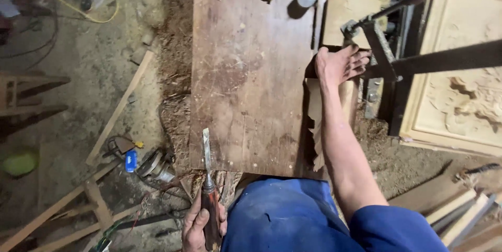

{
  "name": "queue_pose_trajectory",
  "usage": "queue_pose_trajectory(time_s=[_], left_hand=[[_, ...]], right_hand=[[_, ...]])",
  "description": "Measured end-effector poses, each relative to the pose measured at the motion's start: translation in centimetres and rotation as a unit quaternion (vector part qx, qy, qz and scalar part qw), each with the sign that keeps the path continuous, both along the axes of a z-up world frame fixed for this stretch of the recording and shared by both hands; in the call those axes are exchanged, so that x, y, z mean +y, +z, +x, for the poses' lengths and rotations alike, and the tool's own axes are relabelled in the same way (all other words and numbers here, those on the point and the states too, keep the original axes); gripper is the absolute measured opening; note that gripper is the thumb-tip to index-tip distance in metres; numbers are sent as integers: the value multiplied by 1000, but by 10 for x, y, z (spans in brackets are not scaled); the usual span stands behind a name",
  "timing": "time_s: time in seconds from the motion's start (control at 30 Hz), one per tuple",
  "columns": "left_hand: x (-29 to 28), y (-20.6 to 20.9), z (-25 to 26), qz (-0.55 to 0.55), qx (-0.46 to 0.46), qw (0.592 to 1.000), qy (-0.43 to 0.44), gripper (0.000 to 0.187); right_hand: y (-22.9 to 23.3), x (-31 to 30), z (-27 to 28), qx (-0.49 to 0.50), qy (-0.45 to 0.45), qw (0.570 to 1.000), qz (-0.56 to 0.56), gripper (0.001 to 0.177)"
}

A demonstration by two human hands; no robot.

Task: Refining and cleaning the edges of decorative wooden carvings using a hand chisel.

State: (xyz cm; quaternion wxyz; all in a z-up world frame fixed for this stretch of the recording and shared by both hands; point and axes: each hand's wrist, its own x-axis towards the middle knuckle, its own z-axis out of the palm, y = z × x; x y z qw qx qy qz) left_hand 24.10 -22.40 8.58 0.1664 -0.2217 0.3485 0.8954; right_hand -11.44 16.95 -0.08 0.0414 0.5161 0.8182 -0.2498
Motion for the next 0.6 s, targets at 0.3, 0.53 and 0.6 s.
queue_pose_trajectory(time_s=[0.3,0.53,0.6], left_hand=[[7,5,-13,9,105,994,32,50],[2,-4,19,-40,-21,995,86,48],[5,-15,15,17,-38,998,44,51]], right_hand=[[105,-221,71,319,779,516,-159,78],[48,-133,55,142,403,893,-142,54],[80,-156,68,122,432,866,-218,56]])
